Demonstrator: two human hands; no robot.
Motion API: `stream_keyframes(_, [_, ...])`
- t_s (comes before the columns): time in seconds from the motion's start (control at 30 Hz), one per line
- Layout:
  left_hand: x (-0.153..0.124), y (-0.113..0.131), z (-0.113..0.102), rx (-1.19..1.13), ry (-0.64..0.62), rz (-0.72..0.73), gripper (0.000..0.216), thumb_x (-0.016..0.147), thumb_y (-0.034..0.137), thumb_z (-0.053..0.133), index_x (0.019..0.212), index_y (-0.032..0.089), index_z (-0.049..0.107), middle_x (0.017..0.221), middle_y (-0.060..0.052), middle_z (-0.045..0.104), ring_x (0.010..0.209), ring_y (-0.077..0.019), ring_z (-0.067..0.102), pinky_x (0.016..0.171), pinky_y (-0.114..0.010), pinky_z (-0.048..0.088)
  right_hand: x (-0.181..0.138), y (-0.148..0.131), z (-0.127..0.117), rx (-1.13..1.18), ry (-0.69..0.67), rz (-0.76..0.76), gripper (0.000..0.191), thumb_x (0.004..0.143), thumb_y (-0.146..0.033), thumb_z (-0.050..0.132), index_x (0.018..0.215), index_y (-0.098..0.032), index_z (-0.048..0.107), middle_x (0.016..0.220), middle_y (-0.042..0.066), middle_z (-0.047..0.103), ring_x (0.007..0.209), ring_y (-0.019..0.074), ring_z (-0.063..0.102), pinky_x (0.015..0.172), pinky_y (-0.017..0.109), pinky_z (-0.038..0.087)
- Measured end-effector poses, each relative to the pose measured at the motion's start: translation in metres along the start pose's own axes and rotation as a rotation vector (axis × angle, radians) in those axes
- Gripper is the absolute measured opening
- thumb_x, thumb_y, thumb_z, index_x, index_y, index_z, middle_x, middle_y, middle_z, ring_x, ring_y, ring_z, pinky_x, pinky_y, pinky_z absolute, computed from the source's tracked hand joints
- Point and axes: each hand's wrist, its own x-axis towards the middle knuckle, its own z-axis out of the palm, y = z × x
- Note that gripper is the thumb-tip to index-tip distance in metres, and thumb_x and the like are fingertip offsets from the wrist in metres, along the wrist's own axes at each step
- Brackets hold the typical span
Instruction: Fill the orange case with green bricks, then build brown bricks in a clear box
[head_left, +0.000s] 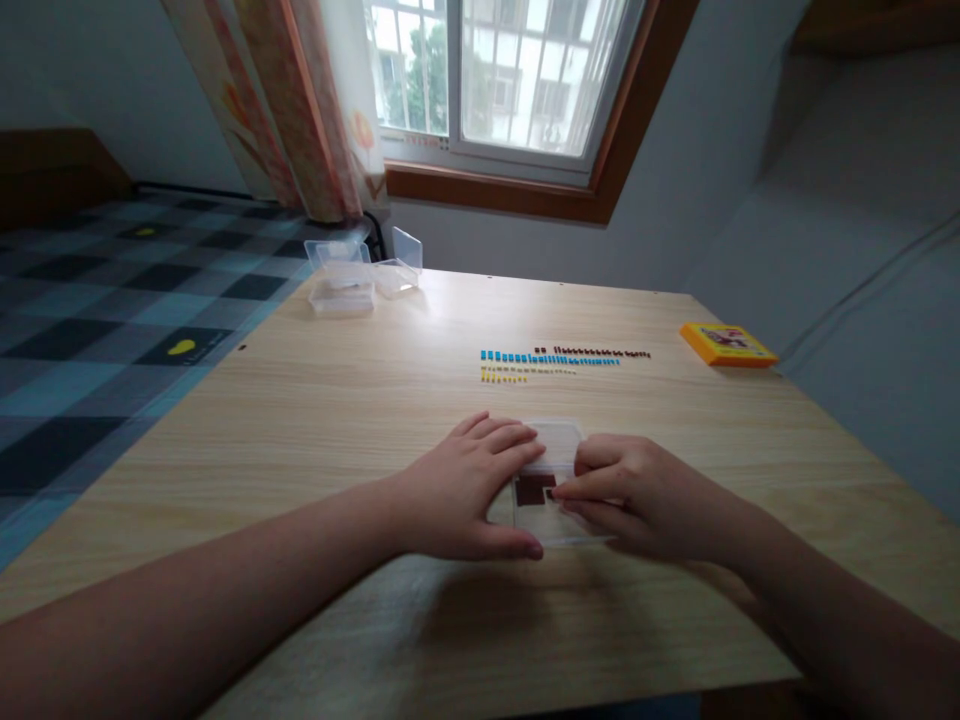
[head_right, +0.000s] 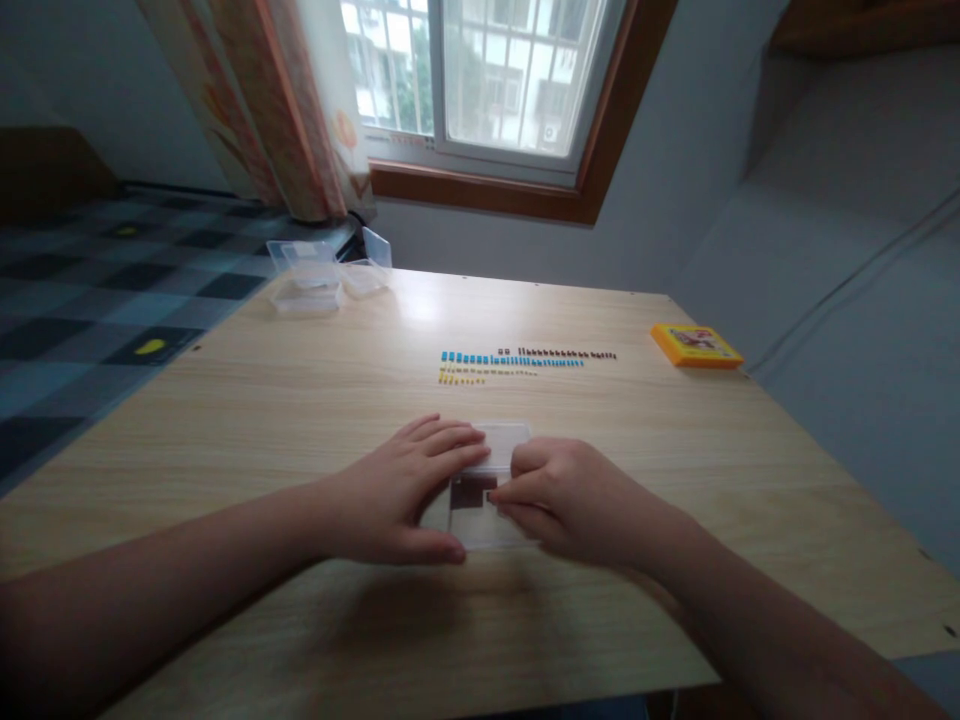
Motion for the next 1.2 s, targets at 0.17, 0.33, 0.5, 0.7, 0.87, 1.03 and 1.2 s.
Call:
stream_keyframes(0.17, [-0.0003, -0.0011, 0.0003, -0.001, -0.004, -0.002, 0.091, 0.078, 0.077, 0.067, 0.146, 0.018, 0.054, 0.153, -0.018, 0.053, 0.143, -0.0394, 0.046, 0.124, -0.061, 0.023, 0.0008, 0.0011, 0.0025, -0.016, 0.002, 0.005, 0.028, 0.104, -0.026, 0.053, 0.095, -0.020, 0.079, 0.079, 0.003, 0.063, 0.071, 0.0139, 0.055, 0.068, 0.028, 0.037])
stream_keyframes(0.33, [-0.0006, -0.0019, 0.0019, 0.002, 0.009, 0.006, 0.091, 0.078, 0.077, 0.066, 0.146, 0.019, 0.053, 0.152, -0.018, 0.053, 0.143, -0.0394, 0.046, 0.124, -0.061, 0.023, 0.0014, 0.0004, 0.0047, -0.009, 0.028, 0.004, 0.027, 0.103, -0.026, 0.055, 0.095, -0.021, 0.080, 0.078, 0.003, 0.063, 0.070, 0.0138, 0.055, 0.067, 0.028, 0.037])
stream_keyframes(0.5, [-0.0006, -0.0015, 0.0019, 0.009, 0.005, 0.003, 0.090, 0.078, 0.078, 0.066, 0.145, 0.019, 0.054, 0.152, -0.018, 0.053, 0.143, -0.0386, 0.046, 0.124, -0.060, 0.023, 0.0011, -0.0002, 0.0043, -0.020, 0.023, -0.007, 0.026, 0.103, -0.025, 0.056, 0.097, -0.020, 0.080, 0.078, 0.003, 0.063, 0.071, 0.0137, 0.055, 0.067, 0.028, 0.037])
stream_keyframes(0.7, [0.0002, -0.0011, 0.0005, 0.013, -0.001, 0.000, 0.090, 0.078, 0.077, 0.066, 0.145, 0.019, 0.054, 0.152, -0.018, 0.053, 0.142, -0.0384, 0.046, 0.124, -0.060, 0.024, 0.0006, 0.0001, 0.0053, -0.024, 0.019, -0.003, 0.024, 0.103, -0.025, 0.057, 0.096, -0.020, 0.080, 0.077, 0.003, 0.064, 0.070, 0.0135, 0.055, 0.067, 0.028, 0.038])
stream_keyframes(0.87, [0.0001, -0.0013, 0.0006, 0.004, 0.005, 0.006, 0.091, 0.078, 0.079, 0.065, 0.146, 0.019, 0.053, 0.152, -0.018, 0.053, 0.143, -0.0387, 0.046, 0.124, -0.060, 0.023, 0.0013, -0.0009, 0.0043, 0.008, 0.029, 0.008, 0.022, 0.101, -0.024, 0.059, 0.102, -0.021, 0.080, 0.079, 0.004, 0.066, 0.072, 0.0141, 0.057, 0.069, 0.027, 0.040])
stream_keyframes(1.03, [0.0001, -0.0015, 0.0012, -0.008, 0.013, 0.009, 0.090, 0.079, 0.078, 0.065, 0.146, 0.019, 0.054, 0.152, -0.018, 0.054, 0.142, -0.0394, 0.046, 0.124, -0.061, 0.023, 0.0011, -0.0003, 0.0023, 0.062, 0.026, 0.035, 0.021, 0.100, -0.024, 0.059, 0.104, -0.020, 0.080, 0.082, 0.005, 0.067, 0.074, 0.0145, 0.059, 0.069, 0.027, 0.042])
stream_keyframes(1.2, [-0.0006, -0.0031, 0.0026, -0.008, 0.028, 0.017, 0.091, 0.078, 0.079, 0.064, 0.146, 0.020, 0.054, 0.151, -0.018, 0.054, 0.141, -0.0397, 0.047, 0.123, -0.061, 0.024, 0.0011, 0.0025, 0.0022, 0.113, 0.044, 0.032, 0.022, 0.100, -0.023, 0.059, 0.106, -0.020, 0.080, 0.083, 0.004, 0.067, 0.073, 0.0135, 0.060, 0.068, 0.026, 0.044])
